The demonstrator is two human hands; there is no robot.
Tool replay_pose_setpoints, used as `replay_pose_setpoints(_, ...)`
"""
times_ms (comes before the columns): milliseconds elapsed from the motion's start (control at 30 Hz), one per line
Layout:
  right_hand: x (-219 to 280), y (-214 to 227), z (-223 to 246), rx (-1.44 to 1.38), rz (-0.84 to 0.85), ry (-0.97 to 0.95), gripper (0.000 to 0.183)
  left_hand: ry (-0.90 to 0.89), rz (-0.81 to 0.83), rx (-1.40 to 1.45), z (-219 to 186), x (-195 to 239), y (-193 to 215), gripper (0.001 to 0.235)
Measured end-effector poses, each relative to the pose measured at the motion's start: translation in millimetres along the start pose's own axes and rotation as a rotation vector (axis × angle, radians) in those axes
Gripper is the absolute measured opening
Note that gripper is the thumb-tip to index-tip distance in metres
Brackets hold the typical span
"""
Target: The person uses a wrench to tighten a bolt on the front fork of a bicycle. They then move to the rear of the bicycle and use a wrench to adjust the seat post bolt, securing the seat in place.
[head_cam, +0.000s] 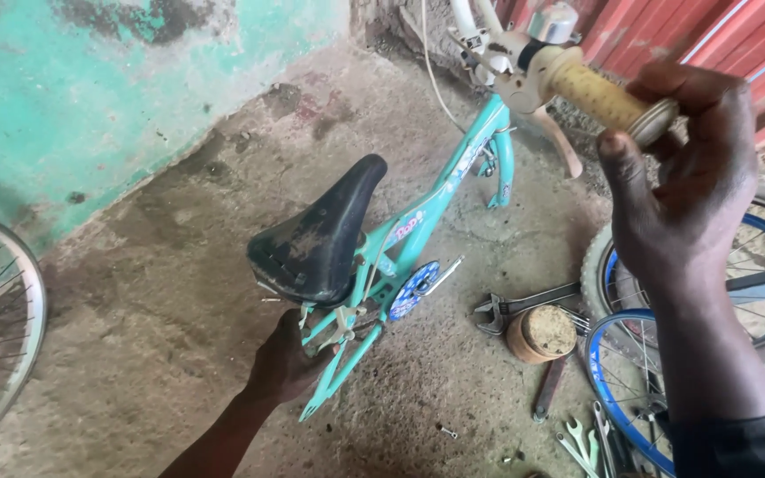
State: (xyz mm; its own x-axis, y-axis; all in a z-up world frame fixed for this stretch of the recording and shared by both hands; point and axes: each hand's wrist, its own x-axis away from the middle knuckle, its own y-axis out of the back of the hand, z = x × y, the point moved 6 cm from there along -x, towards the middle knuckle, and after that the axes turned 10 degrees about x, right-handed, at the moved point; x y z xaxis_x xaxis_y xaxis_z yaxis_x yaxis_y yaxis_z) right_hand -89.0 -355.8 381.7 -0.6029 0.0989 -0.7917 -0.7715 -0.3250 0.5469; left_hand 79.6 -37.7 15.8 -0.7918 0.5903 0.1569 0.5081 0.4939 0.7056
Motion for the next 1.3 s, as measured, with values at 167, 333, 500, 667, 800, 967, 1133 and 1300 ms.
replay_pose_setpoints(167, 1.3, -3.0, -1.4, -0.121, 0.064, -0.065, 0.035, 0.029, 0.043, 0.025, 2.6, -3.1, -2.4, 0.076)
replay_pose_setpoints(333, 0.6, -4.1, -6.7, -0.163, 0.078, -0.125, 0.036, 0.033, 0.081, 0.115, -3.4, -3.5, 0.4, 0.072)
replay_pose_setpoints(500, 1.1, -6.1, -6.9, -0.162, 0.105, -0.133, 0.038, 0.028, 0.097, 0.146, -4.3, -2.3, -0.6, 0.073)
replay_pose_setpoints(667, 3.2, -5.5, -11.7, -0.206, 0.095, -0.135, 0.036, 0.033, 0.087, 0.153, -5.8, -2.1, -0.8, 0.063)
replay_pose_setpoints(800, 5.5, -7.5, -9.1, -0.225, 0.092, -0.118, 0.043, 0.030, 0.083, 0.155, -6.3, -2.0, 0.1, 0.061)
replay_pose_setpoints(967, 12.1, -5.1, -7.4, -0.179, 0.044, -0.109, 0.060, 0.091, 0.130, -0.015, 4.6, -6.1, -5.7, 0.083)
replay_pose_setpoints(1133, 61.6, -1.3, -30.1, -0.135, 0.000, -0.309, 0.044, 0.074, 0.206, -0.201, 23.0, -18.8, 3.9, 0.109)
replay_pose_setpoints(1300, 200.7, -25.7, -106.0, -0.046, 0.453, -0.598, 0.021, 0.152, 0.262, -0.456, -23.2, -4.8, 25.2, 0.103)
